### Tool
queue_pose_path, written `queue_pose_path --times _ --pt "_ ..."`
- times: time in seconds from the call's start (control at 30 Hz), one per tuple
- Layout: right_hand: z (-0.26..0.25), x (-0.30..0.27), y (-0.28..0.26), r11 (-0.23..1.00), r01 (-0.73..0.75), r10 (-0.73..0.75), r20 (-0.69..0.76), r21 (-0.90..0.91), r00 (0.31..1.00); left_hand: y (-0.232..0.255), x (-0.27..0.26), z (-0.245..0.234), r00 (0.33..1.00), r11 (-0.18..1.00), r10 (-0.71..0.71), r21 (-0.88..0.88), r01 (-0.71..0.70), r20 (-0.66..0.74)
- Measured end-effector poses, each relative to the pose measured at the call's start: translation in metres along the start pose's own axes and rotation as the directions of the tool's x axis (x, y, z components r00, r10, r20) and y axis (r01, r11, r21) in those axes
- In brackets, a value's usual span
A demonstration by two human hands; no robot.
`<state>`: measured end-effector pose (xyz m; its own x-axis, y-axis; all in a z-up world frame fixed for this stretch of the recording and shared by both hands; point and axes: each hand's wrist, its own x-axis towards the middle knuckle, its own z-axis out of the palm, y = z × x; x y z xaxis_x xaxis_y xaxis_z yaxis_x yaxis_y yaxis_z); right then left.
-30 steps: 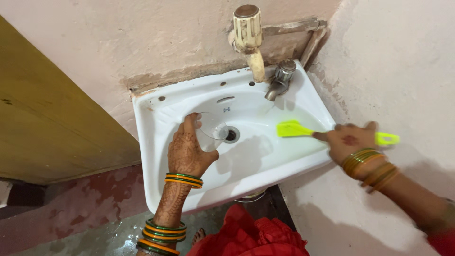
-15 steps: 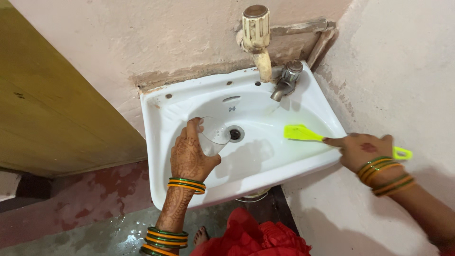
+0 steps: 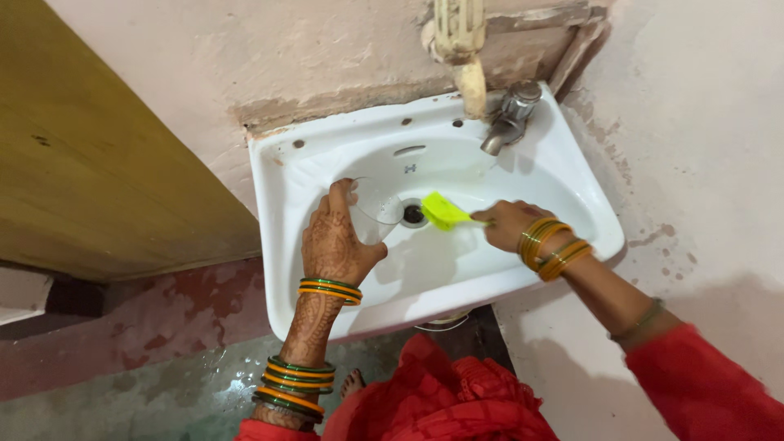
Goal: The person scrubs the surface of a sink and the faucet using a brush, while holding a glass in their other hand.
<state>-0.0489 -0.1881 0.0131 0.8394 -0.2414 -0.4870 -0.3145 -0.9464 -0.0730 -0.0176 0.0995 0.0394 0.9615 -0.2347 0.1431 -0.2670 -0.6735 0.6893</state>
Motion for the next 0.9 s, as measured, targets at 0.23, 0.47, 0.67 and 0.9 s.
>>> queue_pose_path --times 0.23,0.47,0.67,0.9 --pt "-0.017 -0.016 0.071 0.998 0.012 -0.001 0.192 -0.060 0.981 -0.012 0.004 0.006 1.000 1.000 -0.016 0.024 0.016 0.014" --pt "-0.002 0.037 0.015 0.991 0.090 -0.100 0.107 0.102 0.989 -0.016 0.004 -0.002 1.000 1.000 0.019 -0.007 -0.019 -0.013" --pt "-0.014 -0.007 0.020 0.932 0.079 -0.239 0.433 0.355 0.869 -0.026 0.004 -0.035 0.995 1.000 0.022 0.008 -0.021 -0.098" --pt "0.018 0.007 -0.043 0.869 0.274 -0.412 0.296 0.413 0.862 -0.023 0.006 -0.048 0.992 1.000 0.025 0.020 -0.023 -0.124"
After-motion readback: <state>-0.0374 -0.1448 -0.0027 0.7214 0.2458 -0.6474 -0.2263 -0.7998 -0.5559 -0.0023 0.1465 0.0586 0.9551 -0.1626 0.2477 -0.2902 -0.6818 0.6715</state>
